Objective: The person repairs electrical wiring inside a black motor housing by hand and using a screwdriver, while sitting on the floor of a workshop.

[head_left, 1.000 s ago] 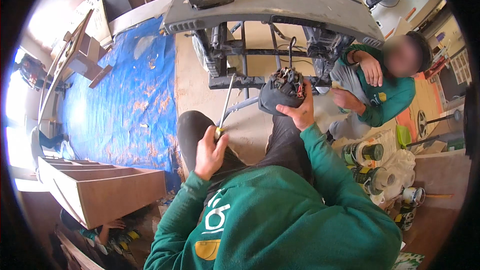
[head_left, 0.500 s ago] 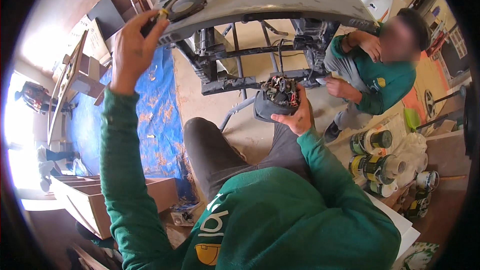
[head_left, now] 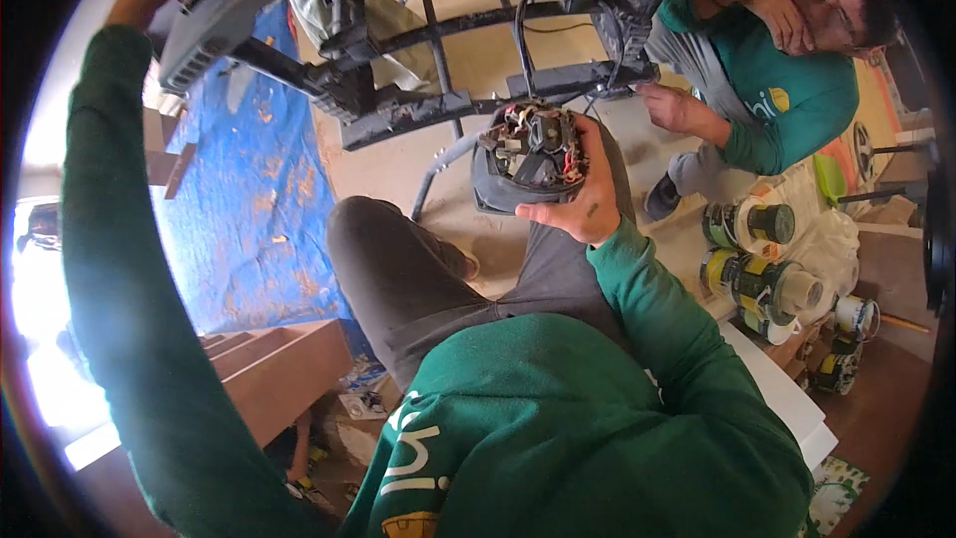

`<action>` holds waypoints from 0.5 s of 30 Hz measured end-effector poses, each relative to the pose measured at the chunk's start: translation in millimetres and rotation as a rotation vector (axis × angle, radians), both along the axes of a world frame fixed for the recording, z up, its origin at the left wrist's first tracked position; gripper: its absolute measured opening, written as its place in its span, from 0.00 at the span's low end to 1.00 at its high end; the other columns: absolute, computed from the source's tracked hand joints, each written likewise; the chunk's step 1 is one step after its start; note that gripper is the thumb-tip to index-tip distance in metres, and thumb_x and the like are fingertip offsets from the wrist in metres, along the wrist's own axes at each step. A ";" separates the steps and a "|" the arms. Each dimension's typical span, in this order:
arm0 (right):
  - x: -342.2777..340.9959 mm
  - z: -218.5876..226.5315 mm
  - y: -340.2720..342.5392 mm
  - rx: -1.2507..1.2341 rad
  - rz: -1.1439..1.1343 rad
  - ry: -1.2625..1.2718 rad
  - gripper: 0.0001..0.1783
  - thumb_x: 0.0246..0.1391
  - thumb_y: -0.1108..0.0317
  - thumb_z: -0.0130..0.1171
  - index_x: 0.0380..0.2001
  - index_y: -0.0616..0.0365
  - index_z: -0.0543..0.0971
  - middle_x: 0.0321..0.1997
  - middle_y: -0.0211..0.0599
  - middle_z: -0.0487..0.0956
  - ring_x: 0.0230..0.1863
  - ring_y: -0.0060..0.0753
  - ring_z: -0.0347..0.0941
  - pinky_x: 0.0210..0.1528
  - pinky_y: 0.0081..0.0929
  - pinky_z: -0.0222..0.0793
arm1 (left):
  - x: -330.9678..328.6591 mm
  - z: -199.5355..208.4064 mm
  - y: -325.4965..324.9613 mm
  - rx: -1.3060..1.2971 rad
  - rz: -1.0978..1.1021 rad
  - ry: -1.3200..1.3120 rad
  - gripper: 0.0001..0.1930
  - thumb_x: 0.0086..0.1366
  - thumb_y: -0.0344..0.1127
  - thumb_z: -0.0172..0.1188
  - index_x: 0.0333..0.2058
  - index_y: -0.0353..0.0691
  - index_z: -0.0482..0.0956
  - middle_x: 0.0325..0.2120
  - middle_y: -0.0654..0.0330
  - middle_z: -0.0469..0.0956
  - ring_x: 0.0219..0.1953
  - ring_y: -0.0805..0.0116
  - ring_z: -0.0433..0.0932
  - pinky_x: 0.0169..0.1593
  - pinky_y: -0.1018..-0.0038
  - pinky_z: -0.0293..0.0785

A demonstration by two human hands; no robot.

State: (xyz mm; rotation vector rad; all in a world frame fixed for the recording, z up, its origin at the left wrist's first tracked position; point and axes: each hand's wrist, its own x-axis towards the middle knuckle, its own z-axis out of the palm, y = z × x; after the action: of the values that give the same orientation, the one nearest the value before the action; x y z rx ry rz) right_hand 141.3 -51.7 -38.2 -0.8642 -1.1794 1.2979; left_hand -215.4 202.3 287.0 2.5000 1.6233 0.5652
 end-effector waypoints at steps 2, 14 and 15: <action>-0.2 3.1 -3.8 -0.048 -0.022 0.039 0.69 0.30 0.72 0.90 0.74 0.63 0.57 0.68 0.43 0.74 0.68 0.37 0.74 0.74 0.37 0.69 | 16.2 3.6 -6.0 0.020 0.008 0.082 0.16 0.75 0.38 0.68 0.55 0.36 0.90 0.40 0.59 0.91 0.40 0.71 0.84 0.49 0.70 0.80; -12.2 -0.4 -1.9 -0.134 -0.001 0.081 0.68 0.31 0.72 0.91 0.75 0.60 0.59 0.70 0.41 0.73 0.70 0.37 0.72 0.73 0.38 0.71 | -9.5 2.5 35.5 -0.076 -0.055 0.138 0.26 0.80 0.50 0.59 0.62 0.33 0.84 0.55 0.47 0.87 0.55 0.57 0.84 0.65 0.63 0.75; -10.2 -2.1 -2.9 -0.156 -0.017 0.083 0.69 0.31 0.71 0.91 0.75 0.60 0.59 0.70 0.41 0.73 0.70 0.37 0.73 0.73 0.39 0.71 | -0.3 -1.8 27.7 -0.053 -0.058 0.115 0.26 0.80 0.50 0.59 0.62 0.32 0.84 0.55 0.47 0.87 0.55 0.57 0.84 0.65 0.63 0.75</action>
State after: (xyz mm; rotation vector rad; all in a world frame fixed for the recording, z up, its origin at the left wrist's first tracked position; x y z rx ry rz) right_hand 131.1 -54.6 -40.3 -0.9215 -1.0144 1.4123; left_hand -215.6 230.0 285.2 2.5751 1.5742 0.3737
